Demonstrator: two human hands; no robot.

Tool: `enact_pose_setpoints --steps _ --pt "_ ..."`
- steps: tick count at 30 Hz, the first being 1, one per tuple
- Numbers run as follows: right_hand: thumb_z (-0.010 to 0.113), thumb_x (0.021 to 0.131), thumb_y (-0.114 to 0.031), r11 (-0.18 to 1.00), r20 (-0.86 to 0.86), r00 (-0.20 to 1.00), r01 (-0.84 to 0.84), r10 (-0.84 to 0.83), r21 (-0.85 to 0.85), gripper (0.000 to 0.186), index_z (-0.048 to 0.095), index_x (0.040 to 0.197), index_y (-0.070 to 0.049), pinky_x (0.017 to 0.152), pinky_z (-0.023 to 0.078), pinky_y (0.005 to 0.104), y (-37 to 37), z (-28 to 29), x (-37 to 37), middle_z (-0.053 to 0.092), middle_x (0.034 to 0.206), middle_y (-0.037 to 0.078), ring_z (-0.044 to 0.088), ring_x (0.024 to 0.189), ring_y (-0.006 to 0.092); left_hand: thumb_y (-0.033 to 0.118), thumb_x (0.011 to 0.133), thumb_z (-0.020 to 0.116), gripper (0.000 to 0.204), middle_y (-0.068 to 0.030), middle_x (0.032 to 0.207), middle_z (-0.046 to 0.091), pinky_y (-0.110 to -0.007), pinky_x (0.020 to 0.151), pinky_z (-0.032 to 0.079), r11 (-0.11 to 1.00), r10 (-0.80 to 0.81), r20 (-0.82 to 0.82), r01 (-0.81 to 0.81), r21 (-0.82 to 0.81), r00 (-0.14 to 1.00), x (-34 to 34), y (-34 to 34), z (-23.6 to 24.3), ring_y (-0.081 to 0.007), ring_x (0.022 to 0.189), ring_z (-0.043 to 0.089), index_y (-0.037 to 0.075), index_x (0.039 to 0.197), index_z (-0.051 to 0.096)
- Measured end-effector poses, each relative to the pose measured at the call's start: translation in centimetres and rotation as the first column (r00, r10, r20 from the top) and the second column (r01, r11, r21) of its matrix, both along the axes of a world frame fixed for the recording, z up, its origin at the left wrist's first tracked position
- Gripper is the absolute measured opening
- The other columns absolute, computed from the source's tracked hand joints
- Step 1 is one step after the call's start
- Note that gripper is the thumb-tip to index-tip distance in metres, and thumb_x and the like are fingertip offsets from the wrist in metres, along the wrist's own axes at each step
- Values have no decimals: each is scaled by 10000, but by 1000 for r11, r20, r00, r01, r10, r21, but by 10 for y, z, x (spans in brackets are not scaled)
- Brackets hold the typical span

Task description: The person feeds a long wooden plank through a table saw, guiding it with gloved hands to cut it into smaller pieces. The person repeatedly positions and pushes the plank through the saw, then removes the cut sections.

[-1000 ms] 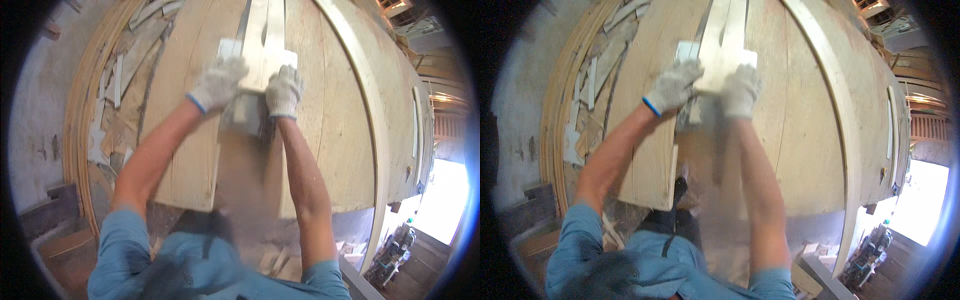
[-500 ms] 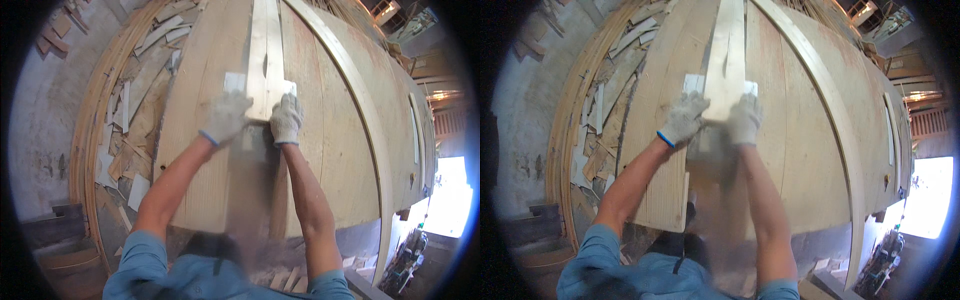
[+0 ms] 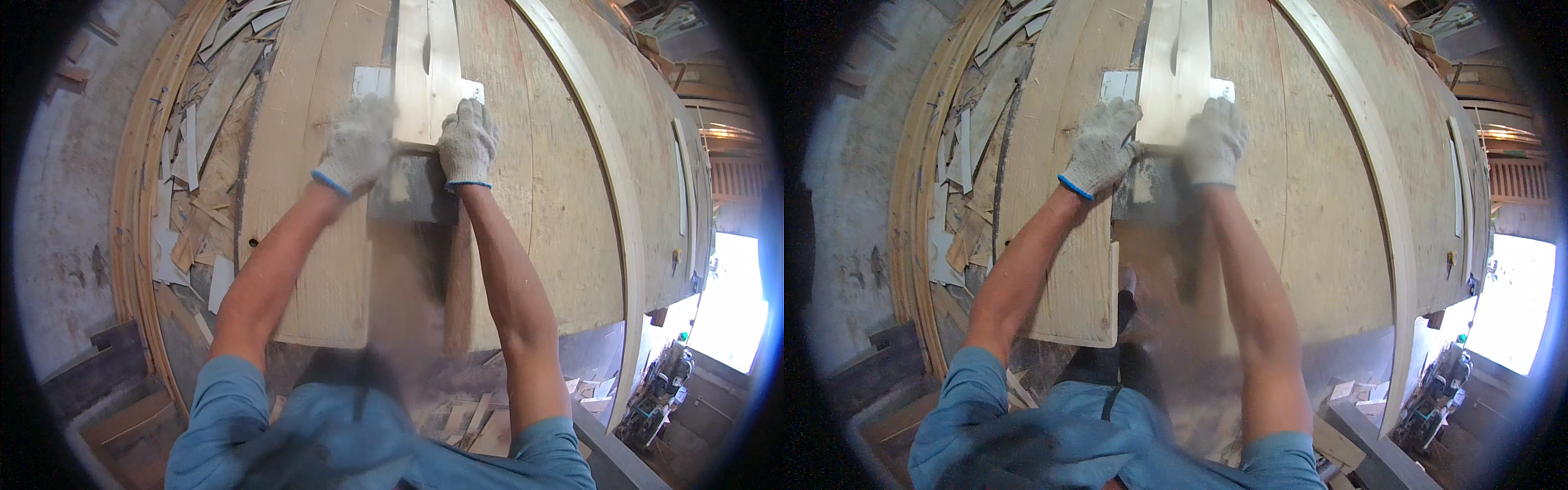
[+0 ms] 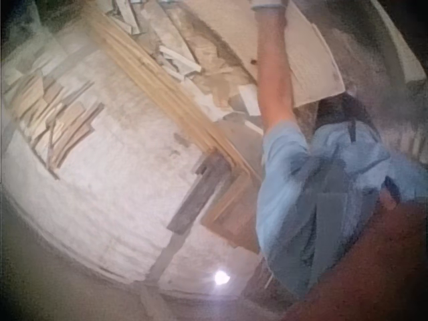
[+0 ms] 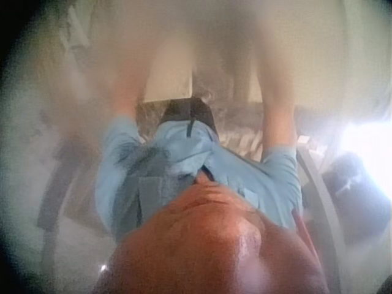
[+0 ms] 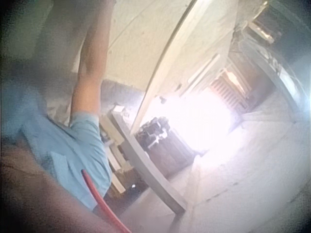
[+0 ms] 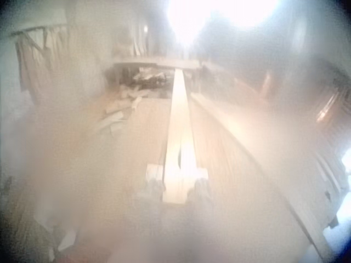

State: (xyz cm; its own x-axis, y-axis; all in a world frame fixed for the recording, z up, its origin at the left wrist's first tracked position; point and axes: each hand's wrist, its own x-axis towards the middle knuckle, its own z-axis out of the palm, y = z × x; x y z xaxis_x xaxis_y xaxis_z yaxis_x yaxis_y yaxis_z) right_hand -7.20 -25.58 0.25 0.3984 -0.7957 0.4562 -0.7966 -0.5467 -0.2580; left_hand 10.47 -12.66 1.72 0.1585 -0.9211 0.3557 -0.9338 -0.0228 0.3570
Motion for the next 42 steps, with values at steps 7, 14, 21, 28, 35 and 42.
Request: enact_pose_setpoints --steps 7,14,21,28,35,42 --pt "590 953 -249 999 -2 1000 27 -27 17 386 679 1262 -35 1104 412 527 2 2 3 660 1347 194 572 1294 400 251 878 766 581 -155 1504 606 -509 1261 310 999 -24 -29 25 28 999 0 0 2 -370 1470 482 91 1422 641" --pt "580 951 -248 994 -17 998 66 -67 -91 394 680 1266 -32 1116 393 542 -2 -10 4 654 1355 203 564 1307 402 234 888 752 579 -156 1534 580 -511 1269 297 1000 -7 -6 7 18 1000 0 -4 -3 -385 1484 459 111 1442 633" --pt "578 953 -249 997 -63 997 49 -53 -64 403 671 1274 -24 1114 395 544 1 7 8 651 1365 207 564 1317 399 280 908 723 581 -163 1558 556 -497 1281 284 999 15 -2 -15 49 1000 0 -7 1 -383 1512 422 106 1454 627" --pt "545 957 -190 969 -208 978 53 -2 243 404 697 1309 -59 1240 260 511 7 48 17 479 1576 195 377 1503 386 276 902 721 589 -169 1557 555 -485 1287 275 998 4 -43 -1 61 999 10 -13 -1 -367 1520 416 87 1452 627" --pt "522 961 -150 915 -181 983 51 25 401 404 712 1306 -61 1288 203 511 5 58 18 402 1660 210 292 1583 381 275 898 715 581 -185 1541 567 -490 1284 277 999 26 -44 -25 44 999 9 -17 -2 -371 1505 437 74 1436 632" --pt "533 950 -164 944 -90 996 17 13 329 429 674 1327 -13 1268 221 519 0 47 12 437 1616 227 321 1554 390 269 896 705 583 -186 1542 565 -502 1284 273 995 1 -21 1 102 1000 9 -22 2 -383 1500 439 75 1440 626"
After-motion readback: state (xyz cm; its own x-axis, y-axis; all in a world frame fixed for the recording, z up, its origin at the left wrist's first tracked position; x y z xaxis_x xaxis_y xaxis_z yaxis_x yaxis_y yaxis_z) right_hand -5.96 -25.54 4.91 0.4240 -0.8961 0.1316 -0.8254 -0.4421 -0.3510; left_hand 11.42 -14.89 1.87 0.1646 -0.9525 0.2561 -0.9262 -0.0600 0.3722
